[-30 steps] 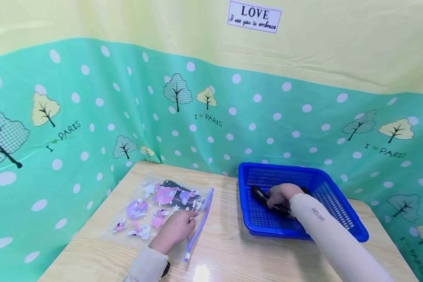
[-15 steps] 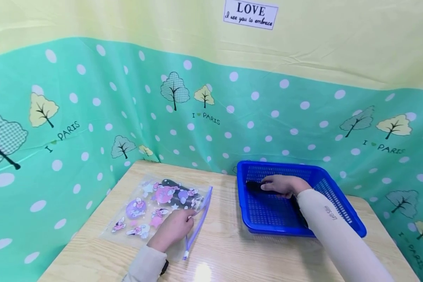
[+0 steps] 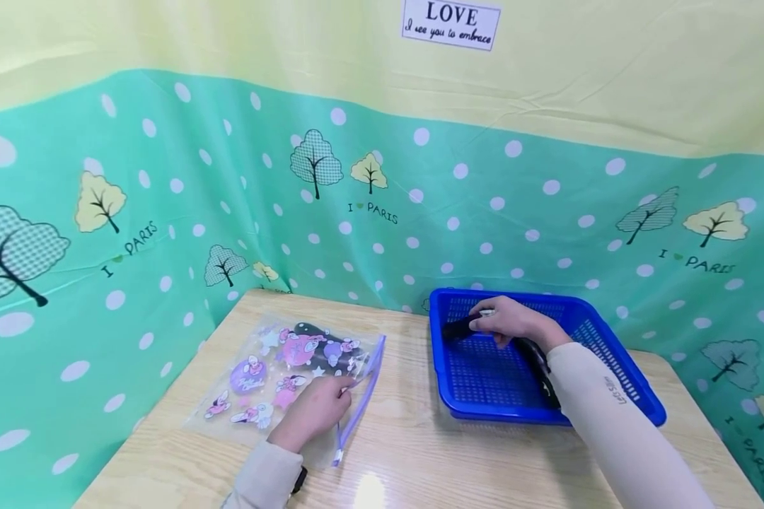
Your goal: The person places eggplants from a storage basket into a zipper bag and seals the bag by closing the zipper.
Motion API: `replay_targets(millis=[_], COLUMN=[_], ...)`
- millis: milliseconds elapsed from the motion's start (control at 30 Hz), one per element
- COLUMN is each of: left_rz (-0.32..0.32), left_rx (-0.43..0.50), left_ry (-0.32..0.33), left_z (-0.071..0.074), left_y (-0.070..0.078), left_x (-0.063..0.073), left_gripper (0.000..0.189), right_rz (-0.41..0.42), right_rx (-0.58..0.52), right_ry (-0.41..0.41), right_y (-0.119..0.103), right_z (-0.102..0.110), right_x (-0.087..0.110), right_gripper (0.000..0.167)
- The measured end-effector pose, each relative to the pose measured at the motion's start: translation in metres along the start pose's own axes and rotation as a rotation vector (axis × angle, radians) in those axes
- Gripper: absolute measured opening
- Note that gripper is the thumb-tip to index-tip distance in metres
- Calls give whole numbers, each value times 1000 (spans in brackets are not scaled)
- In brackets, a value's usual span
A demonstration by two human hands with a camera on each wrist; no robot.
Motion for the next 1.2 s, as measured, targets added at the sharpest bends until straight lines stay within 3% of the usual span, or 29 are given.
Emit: replay_targets(millis=[300, 467, 833, 1033, 1200], left_rz=[28, 28, 41, 32, 24], left_rx=[30, 30, 17, 34, 30], left_ry=[-3, 6, 23, 14, 13], left_z=[5, 8, 10, 8, 6], left_y=[1, 1, 1, 3, 3], left_x=[-1, -1, -2, -4, -4], left_gripper=[35, 34, 35, 35, 35], right_rz=[-40, -21, 71, 148, 263], right_rx=[40, 55, -66, -299, -511], right_ry=[-1, 3, 119, 179, 136], right_y=[-5, -11, -34, -26, -27], right_z=[-2, 1, 23, -6, -51], right_x=[-6, -2, 51, 87, 105], right_gripper=[56, 55, 61, 57, 50])
Point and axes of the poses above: each hand's wrist, its own x-axis away from the middle knuckle, its own z-axis out of the back of the hand, y = z × x, the point moved 3 cm from there along -x, towards the middle knuckle, and after that the axes turned 4 degrees about x, right-handed, at the moved point
